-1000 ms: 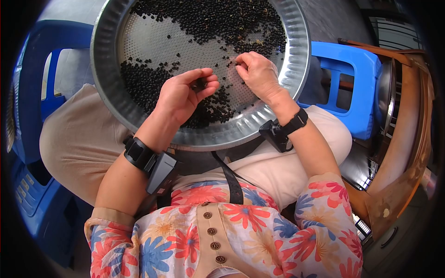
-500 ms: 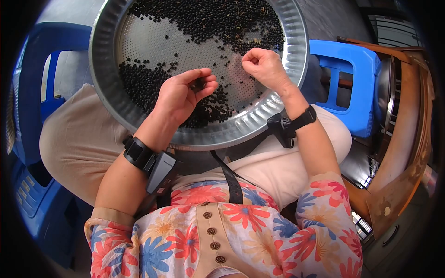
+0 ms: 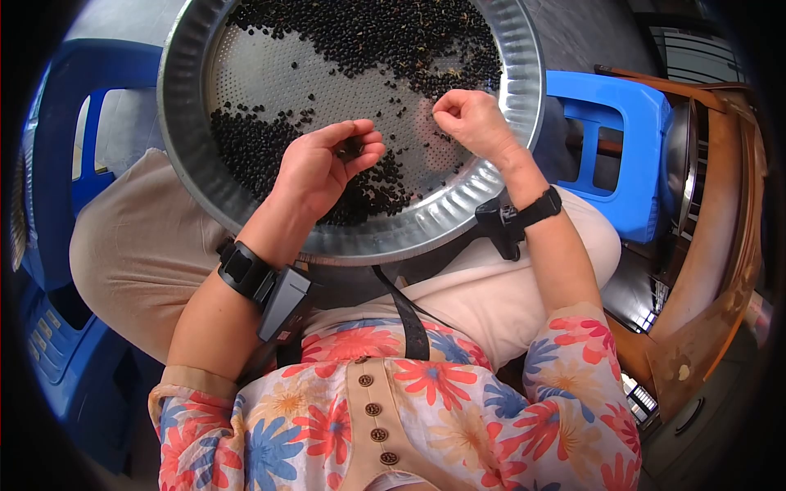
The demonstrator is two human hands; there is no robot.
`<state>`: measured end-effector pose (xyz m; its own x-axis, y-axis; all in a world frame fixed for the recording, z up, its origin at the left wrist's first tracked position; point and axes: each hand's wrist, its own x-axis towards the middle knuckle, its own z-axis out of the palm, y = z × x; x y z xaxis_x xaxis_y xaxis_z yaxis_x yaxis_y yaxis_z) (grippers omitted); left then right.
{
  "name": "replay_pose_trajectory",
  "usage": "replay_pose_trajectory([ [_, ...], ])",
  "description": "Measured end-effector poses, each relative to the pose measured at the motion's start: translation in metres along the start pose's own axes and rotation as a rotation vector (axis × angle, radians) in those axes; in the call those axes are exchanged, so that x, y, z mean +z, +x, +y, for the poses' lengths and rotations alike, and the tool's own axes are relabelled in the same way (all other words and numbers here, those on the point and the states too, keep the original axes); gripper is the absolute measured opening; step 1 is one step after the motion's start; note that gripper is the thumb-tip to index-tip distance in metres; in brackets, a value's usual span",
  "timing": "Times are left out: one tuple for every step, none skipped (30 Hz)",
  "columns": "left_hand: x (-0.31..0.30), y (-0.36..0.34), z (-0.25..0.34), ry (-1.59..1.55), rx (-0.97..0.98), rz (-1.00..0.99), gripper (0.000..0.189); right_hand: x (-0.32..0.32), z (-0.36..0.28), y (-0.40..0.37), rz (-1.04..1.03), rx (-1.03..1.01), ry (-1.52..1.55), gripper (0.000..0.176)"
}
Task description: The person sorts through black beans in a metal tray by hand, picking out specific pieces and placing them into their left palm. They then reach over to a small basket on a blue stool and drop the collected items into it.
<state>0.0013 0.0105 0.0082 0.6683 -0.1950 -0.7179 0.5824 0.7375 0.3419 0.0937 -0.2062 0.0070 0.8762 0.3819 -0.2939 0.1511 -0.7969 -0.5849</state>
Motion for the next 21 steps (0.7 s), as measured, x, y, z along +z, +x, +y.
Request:
replay_pose_trajectory([
  [0.0, 0.0, 0.0, -0.002, -0.001, -0.001, 0.025, 0.004, -0.004, -0.002, 0.002, -0.065, -0.008, 0.011],
  [0.0, 0.0, 0.0, -0.001, -0.002, -0.001, 0.025, 0.008, -0.006, -0.003, 0.016, -0.105, -0.073, 0.01],
  [0.0, 0.001, 0.0, -0.001, -0.001, 0.0, 0.025, 0.01, -0.008, -0.004, 0.017, -0.104, -0.075, 0.01],
  [0.0, 0.001, -0.001, 0.001, 0.0, 0.003, 0.025, 0.012, -0.009, -0.006, 0.057, -0.14, -0.164, 0.011],
  [0.0, 0.001, -0.001, 0.001, -0.001, 0.002, 0.025, 0.013, -0.011, -0.006, 0.098, -0.176, -0.253, 0.011],
  [0.0, 0.0, 0.0, 0.002, -0.002, 0.004, 0.025, 0.016, -0.011, -0.006, 0.099, -0.176, -0.253, 0.011],
  [0.0, 0.0, 0.0, 0.004, -0.003, 0.006, 0.025, 0.018, -0.011, -0.006, 0.095, -0.178, -0.302, 0.012],
  [0.001, 0.0, 0.0, 0.005, -0.003, 0.005, 0.025, 0.019, -0.011, -0.006, 0.091, -0.181, -0.35, 0.012],
  [0.002, 0.0, -0.001, -0.001, -0.001, 0.009, 0.023, 0.02, -0.012, -0.006, 0.093, -0.18, -0.35, 0.012],
  [0.003, 0.0, -0.001, -0.006, -0.002, 0.013, 0.022, 0.019, -0.015, -0.007, 0.078, -0.167, -0.364, 0.012],
  [0.003, 0.0, -0.001, -0.002, -0.003, 0.011, 0.022, 0.018, -0.016, -0.007, 0.066, -0.156, -0.378, 0.011],
  [0.003, 0.001, -0.002, 0.0, -0.003, 0.012, 0.022, 0.017, -0.018, -0.007, 0.069, -0.153, -0.376, 0.011],
  [0.001, 0.002, -0.002, 0.002, -0.002, 0.015, 0.022, 0.016, -0.022, -0.008, 0.035, -0.11, -0.327, 0.012],
  [0.0, 0.002, -0.002, 0.004, -0.002, 0.016, 0.022, 0.014, -0.026, -0.008, -0.001, -0.068, -0.278, 0.013],
  [-0.002, 0.003, -0.003, 0.015, -0.013, 0.002, 0.023, 0.015, -0.033, -0.011, -0.002, -0.069, -0.277, 0.013],
  [-0.004, 0.004, -0.004, 0.023, -0.024, -0.011, 0.024, 0.017, -0.048, -0.02, 0.021, -0.181, -0.153, 0.013],
  [-0.006, 0.006, -0.006, 0.02, -0.024, -0.012, 0.024, 0.022, -0.059, -0.027, 0.045, -0.291, -0.029, 0.013],
  [-0.008, 0.008, -0.01, 0.007, -0.035, -0.032, 0.024, 0.03, -0.064, -0.033, 0.04, -0.405, -0.09, 0.011],
  [-0.007, 0.008, -0.012, 0.0, -0.048, -0.053, 0.024, 0.037, -0.066, -0.037, 0.04, -0.515, -0.151, 0.01],
  [-0.005, 0.007, -0.013, 0.007, -0.052, -0.056, 0.024, 0.04, -0.066, -0.04, -0.019, -0.502, -0.185, 0.005],
  [-0.002, 0.004, -0.015, 0.001, -0.049, -0.036, 0.023, 0.038, -0.065, -0.04, -0.016, -0.499, -0.184, 0.005],
])
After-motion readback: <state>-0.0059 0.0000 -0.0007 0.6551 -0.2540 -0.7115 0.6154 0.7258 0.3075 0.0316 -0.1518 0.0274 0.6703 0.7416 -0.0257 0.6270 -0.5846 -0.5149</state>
